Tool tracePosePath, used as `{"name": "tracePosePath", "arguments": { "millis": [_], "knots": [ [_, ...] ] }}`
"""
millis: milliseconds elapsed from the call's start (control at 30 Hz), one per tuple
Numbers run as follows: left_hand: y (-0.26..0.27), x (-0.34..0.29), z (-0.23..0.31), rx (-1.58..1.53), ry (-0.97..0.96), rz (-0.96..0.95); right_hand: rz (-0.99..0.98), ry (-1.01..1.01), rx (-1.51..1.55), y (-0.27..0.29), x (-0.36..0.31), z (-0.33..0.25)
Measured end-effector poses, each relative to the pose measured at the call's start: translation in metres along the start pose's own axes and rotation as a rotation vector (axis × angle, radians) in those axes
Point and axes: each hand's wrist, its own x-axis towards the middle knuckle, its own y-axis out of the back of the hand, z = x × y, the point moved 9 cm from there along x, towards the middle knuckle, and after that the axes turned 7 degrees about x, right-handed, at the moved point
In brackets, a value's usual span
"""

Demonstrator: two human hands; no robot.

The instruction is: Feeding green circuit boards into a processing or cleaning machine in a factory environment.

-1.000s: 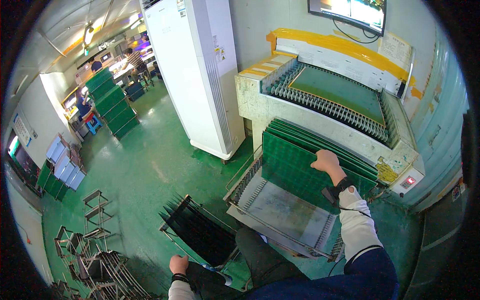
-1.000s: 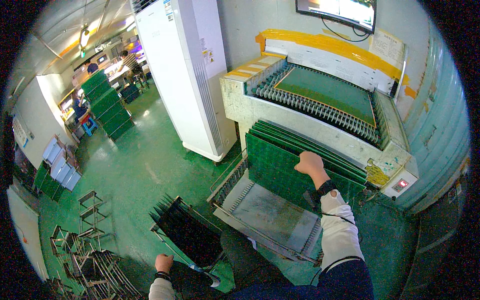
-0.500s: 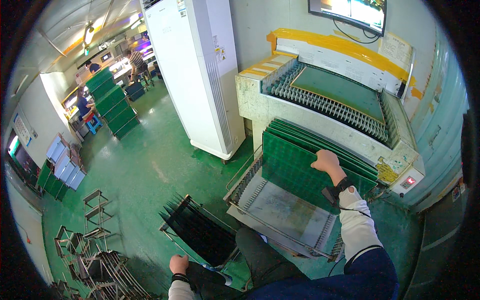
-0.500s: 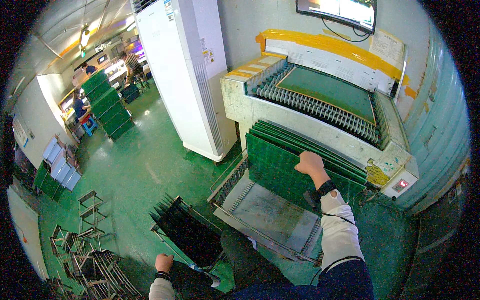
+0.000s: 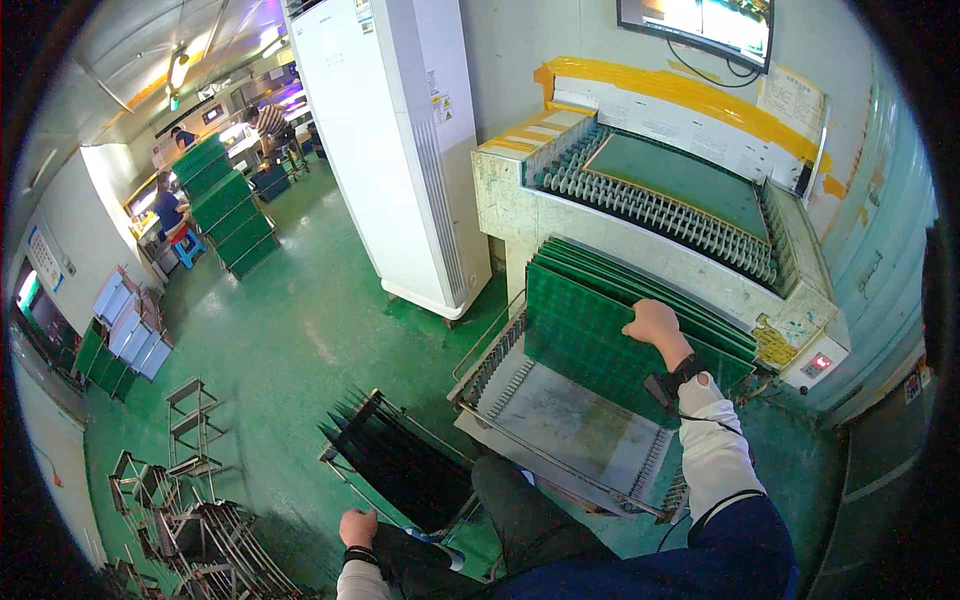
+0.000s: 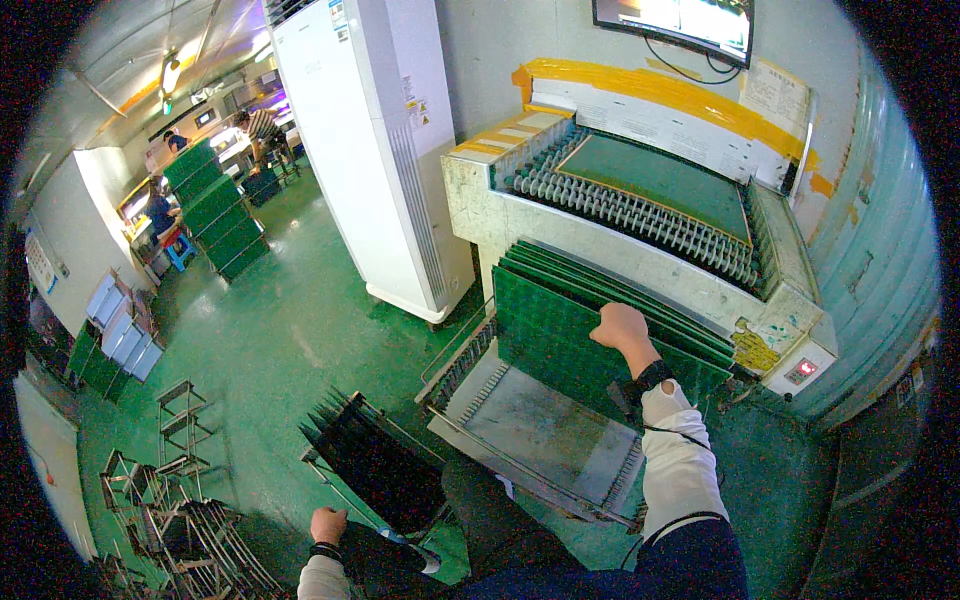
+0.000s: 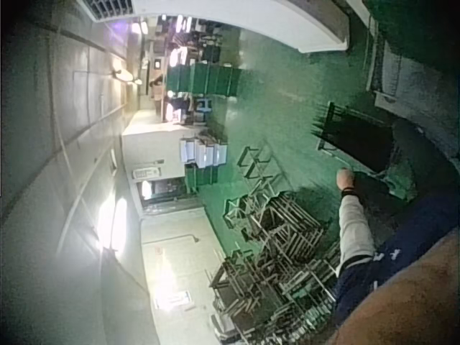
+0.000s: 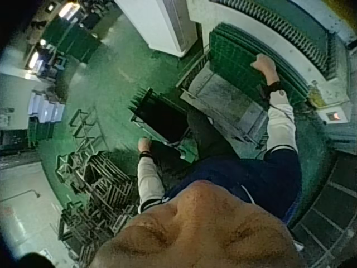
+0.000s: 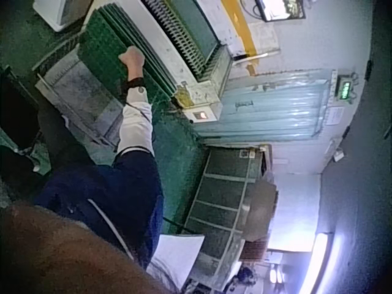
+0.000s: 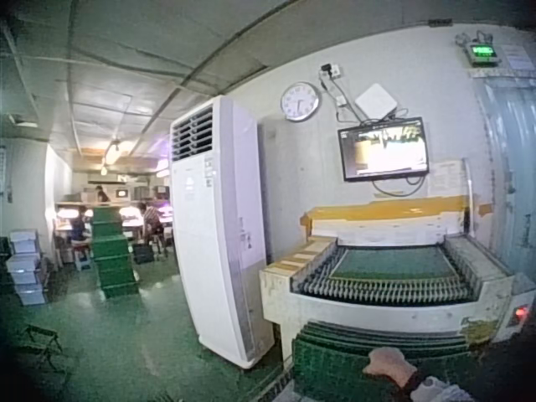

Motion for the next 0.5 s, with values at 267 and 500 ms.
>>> {"name": "tracePosePath", "arguments": {
  "millis": [267,500],
  "knots": [
    [-0.0012,0.0013,-0.0027,-0.018,-0.003,0.011,0.014,-0.002,0.007,0.0031,-0.0028,-0.0032],
    [-0.0022,0.0013,-0.0006,-0.03,-0.007,0.001,0.02,0.004,0.005,0.003,-0.0032,-0.0007]
  ]
}}
